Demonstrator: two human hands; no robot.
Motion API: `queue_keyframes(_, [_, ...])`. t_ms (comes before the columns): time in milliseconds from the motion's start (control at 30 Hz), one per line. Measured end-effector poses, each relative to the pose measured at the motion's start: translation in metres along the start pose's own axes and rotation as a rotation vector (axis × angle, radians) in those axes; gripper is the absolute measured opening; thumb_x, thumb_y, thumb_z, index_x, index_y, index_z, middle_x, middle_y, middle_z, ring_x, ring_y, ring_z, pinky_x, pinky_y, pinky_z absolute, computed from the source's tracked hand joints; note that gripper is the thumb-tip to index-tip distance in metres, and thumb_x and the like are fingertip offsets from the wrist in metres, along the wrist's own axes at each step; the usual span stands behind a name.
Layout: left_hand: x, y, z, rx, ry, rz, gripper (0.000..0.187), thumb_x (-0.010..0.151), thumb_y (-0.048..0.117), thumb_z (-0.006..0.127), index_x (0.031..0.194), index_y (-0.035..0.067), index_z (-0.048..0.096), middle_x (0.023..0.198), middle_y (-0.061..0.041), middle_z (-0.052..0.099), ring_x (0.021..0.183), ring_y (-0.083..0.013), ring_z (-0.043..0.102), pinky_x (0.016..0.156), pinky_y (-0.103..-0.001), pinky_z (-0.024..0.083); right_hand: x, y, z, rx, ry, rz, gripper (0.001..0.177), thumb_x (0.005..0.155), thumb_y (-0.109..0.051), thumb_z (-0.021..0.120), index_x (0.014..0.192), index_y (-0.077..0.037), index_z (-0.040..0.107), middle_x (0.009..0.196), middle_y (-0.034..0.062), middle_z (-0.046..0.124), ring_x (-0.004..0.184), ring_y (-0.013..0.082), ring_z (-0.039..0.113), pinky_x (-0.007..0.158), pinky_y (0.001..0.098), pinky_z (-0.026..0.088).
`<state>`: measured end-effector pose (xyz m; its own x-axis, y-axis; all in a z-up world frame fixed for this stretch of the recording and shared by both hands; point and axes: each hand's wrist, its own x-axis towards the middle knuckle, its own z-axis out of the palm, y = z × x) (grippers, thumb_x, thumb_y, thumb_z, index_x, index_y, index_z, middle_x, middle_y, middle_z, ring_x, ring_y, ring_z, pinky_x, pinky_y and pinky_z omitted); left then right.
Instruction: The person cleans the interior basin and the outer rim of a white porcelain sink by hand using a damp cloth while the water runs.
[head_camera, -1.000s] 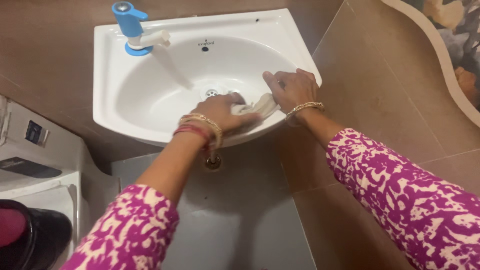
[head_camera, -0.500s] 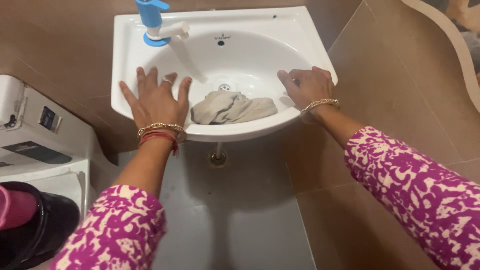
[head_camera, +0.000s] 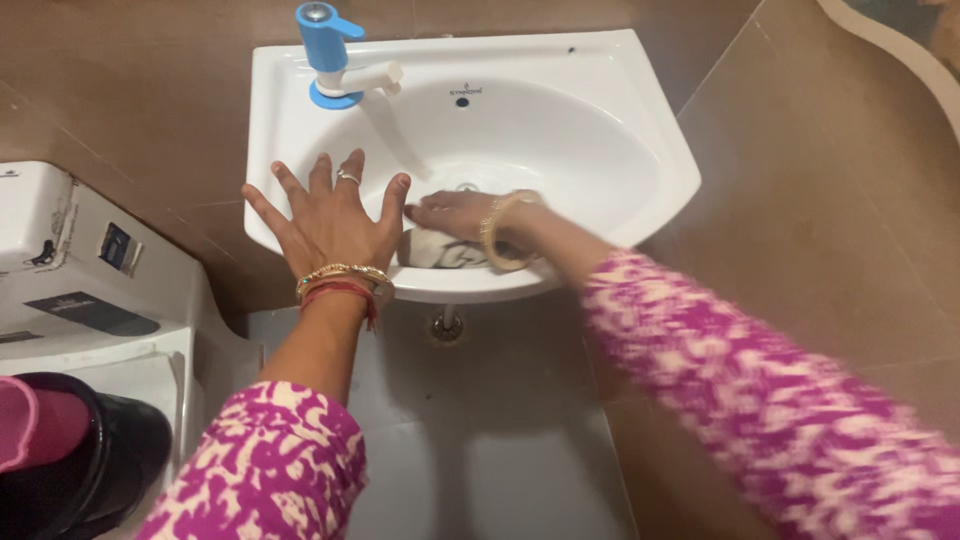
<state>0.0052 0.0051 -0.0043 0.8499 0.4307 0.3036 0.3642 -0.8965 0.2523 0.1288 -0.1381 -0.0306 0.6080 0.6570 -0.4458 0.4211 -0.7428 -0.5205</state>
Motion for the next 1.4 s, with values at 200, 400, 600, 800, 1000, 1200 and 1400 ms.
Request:
queue_keyframes(200, [0.002,0.001,-0.004,-0.095,0.033,-0.016,0.07,0.097,0.068,0.042,0.146,0.019,0.057,0.148,-0.015,0.054,0.146,-0.0494,0.027,0.116,-0.066,-0.005,0.047,-0.037,0.026,0.128,0.037,-0.295,0.06,0.086,-0.045,0.061,0.14,-0.019,0.059,0.134,0.0097,0.067,0.123,0.026,0.065,0.098,0.0388,0.053])
queue_keyframes(400, [-0.002,0.003,-0.011,-0.209,0.02,-0.029,0.065,0.099,0.064,0.044,0.144,0.02,0.06,0.146,-0.013,0.057,0.146,-0.0406,0.037,0.123,-0.057,0.011,-0.013,-0.031,0.013,0.567,-0.094,-0.144,0.058,0.09,-0.046,0.066,0.136,-0.011,0.064,0.128,0.014,0.069,0.118,0.0345,0.064,0.087,0.0481,0.056])
queue_keyframes(600, [-0.001,0.001,-0.006,-0.132,0.032,0.003,0.065,0.098,0.062,0.047,0.142,0.016,0.061,0.143,-0.015,0.058,0.143,-0.0396,0.037,0.119,-0.058,0.012,-0.101,0.013,-0.034,0.151,-0.047,-0.355,0.064,0.079,-0.058,0.072,0.127,-0.015,0.07,0.136,0.0084,0.064,0.125,0.0249,0.061,0.105,0.0375,0.047])
queue_keyframes(800, [0.001,-0.001,-0.002,-0.098,0.028,-0.001,0.062,0.098,0.061,0.048,0.139,0.017,0.063,0.142,-0.015,0.059,0.144,-0.0386,0.036,0.12,-0.057,0.011,-0.139,0.062,-0.093,-0.065,-0.04,0.081,0.061,0.066,-0.052,0.08,0.118,-0.02,0.074,0.134,0.0085,0.062,0.119,0.0292,0.064,0.095,0.0435,0.057])
queue_keyframes(1000, [-0.001,-0.001,-0.003,-0.12,0.039,0.0,0.06,0.098,0.06,0.05,0.136,0.016,0.066,0.141,-0.014,0.06,0.144,-0.039,0.037,0.12,-0.057,0.011,-0.107,0.092,-0.078,-0.107,0.146,0.081,0.071,0.07,-0.066,0.071,0.126,-0.023,0.074,0.133,0.012,0.066,0.124,0.0326,0.062,0.105,0.0448,0.048])
queue_keyframes(1200, [-0.002,0.0,-0.001,-0.133,0.058,0.011,0.061,0.099,0.06,0.05,0.135,0.014,0.067,0.14,-0.015,0.061,0.144,-0.0394,0.038,0.12,-0.057,0.012,-0.044,0.02,-0.01,0.198,0.04,-0.08,0.064,0.073,-0.063,0.071,0.118,-0.018,0.077,0.127,0.0127,0.071,0.12,0.0282,0.064,0.104,0.0392,0.047])
queue_keyframes(1400, [-0.003,-0.001,0.001,-0.142,0.049,0.008,0.061,0.101,0.06,0.048,0.136,0.014,0.067,0.14,-0.016,0.061,0.145,-0.0383,0.038,0.121,-0.056,0.012,-0.036,-0.02,0.009,0.532,-0.01,-0.213,0.033,0.086,-0.032,0.067,0.103,-0.004,0.074,0.104,0.0212,0.073,0.097,0.0274,0.066,0.085,0.0396,0.052])
